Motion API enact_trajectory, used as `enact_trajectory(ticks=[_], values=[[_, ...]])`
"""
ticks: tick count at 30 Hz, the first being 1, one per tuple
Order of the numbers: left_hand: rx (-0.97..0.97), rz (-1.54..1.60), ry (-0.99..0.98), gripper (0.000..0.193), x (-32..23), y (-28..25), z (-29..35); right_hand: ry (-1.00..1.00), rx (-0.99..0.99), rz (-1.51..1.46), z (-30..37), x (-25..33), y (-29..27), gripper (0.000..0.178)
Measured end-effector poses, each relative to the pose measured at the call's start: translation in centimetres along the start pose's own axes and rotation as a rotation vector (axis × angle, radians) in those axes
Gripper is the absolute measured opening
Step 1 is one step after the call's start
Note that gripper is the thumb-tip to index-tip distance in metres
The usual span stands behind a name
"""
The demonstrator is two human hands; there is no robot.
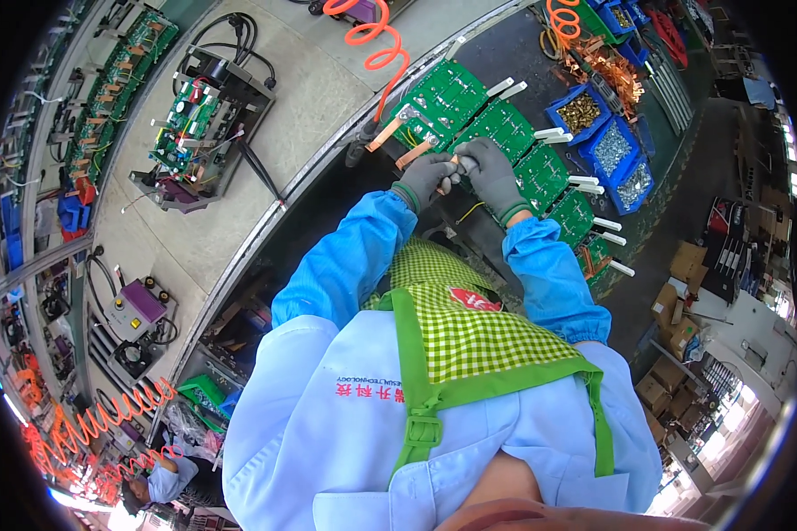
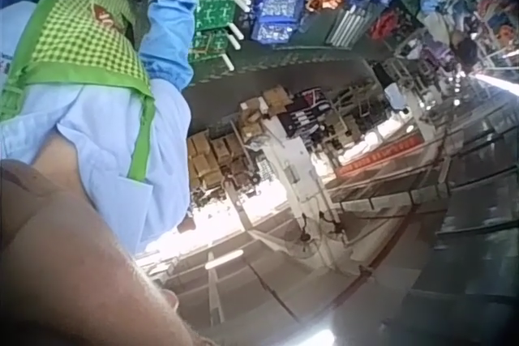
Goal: Assembling electronic components and securing copper strips onto circuit boards in a factory workshop.
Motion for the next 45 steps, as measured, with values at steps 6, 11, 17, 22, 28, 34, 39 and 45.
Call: enact_trajectory(ticks=[6, 11, 17, 22, 28, 34, 39, 45], values=[[0.023, -0.04, -0.018, 0.015, -0.5, 0.1, 0.1, 0.025, -0.022, -0.039, 0.1, 0.3, -0.1, 0.015], [0.018, -0.063, 0.005, 0.015, -0.5, 0.3, 0.1, 0.218, -0.061, 0.052, 0.0, 0.7, 0.2, 0.015], [-0.008, 0.021, 0.047, 0.018, -0.2, 0.4, 0.2, 0.284, -0.049, 0.119, -0.2, 0.7, 0.4, 0.018], [0.004, -0.073, 0.01, 0.023, 0.1, 0.0, -0.1, 0.231, -0.113, 0.03, 0.2, 1.0, 0.7, 0.021], [0.0, -0.022, 0.051, 0.016, -0.1, 0.4, 0.0, 0.201, 0.022, -0.027, 0.3, 0.5, -0.3, 0.021], [0.043, -0.121, 0.073, 0.016, -0.2, 0.3, -0.1, 0.126, -0.05, 0.108, 0.0, 0.3, -0.1, 0.02], [0.022, -0.15, 0.099, 0.017, -0.4, 0.4, 0.1, 0.308, -0.011, 0.208, -0.1, 1.5, -0.2, 0.027], [0.007, -0.099, 0.03, 0.018, 0.4, -0.1, -0.4, 0.077, -0.058, -0.046, 1.1, 0.4, -0.4, 0.03]])
Point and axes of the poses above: each hand's wrist, its own z-axis away from the middle knuckle, its own y-axis out of the palm, x = y × z, the point moved 3 cm from there along -z, towards the middle knuckle, and after that the axes turned 14 degrees about y, right-handed, at the moved point
